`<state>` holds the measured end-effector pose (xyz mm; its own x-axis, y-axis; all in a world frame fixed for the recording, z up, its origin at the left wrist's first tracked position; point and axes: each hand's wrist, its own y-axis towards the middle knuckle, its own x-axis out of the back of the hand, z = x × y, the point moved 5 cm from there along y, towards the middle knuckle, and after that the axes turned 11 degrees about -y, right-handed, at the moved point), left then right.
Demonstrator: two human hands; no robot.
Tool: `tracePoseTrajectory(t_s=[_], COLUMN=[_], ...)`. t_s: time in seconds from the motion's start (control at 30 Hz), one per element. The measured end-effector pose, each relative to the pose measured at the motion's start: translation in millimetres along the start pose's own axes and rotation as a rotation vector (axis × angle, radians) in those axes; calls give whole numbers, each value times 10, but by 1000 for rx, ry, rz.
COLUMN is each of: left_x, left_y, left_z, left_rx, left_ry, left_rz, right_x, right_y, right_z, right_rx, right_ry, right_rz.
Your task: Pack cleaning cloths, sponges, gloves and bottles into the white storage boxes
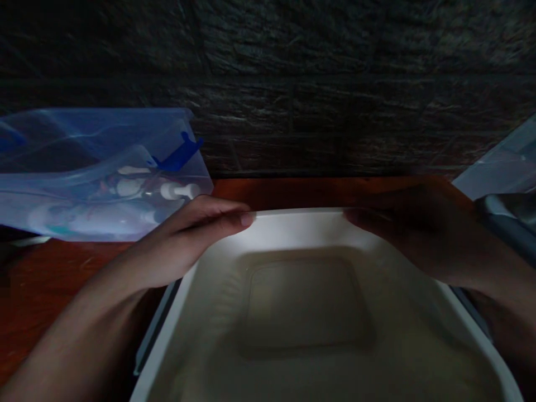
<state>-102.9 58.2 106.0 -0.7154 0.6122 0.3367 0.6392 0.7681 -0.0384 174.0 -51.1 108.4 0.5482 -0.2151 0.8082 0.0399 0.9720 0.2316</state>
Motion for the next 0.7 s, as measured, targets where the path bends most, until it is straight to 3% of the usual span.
tracePoseTrajectory(t_s=[0.03, 0.17, 0.47, 0.63, 0.7], left_x=[-19, 1, -57, -63, -40], left_y=[0, 16, 25, 33, 26], left_z=[14, 44, -7, -67, -113], left_rx=[35, 36, -21, -165, -228], left_ry=[9, -2, 3, 87, 136], left_rz=[49, 42, 142, 163, 106], right_x=[9, 32, -30, -52, -51], right_y=[-14, -45, -52, -38, -11], right_z=[15, 32, -66, -98, -89], right_rx=[-6, -29, -141, -142, -103], right_ry=[3, -11, 52, 25, -62], right_rz=[-3, -20, 78, 95, 89])
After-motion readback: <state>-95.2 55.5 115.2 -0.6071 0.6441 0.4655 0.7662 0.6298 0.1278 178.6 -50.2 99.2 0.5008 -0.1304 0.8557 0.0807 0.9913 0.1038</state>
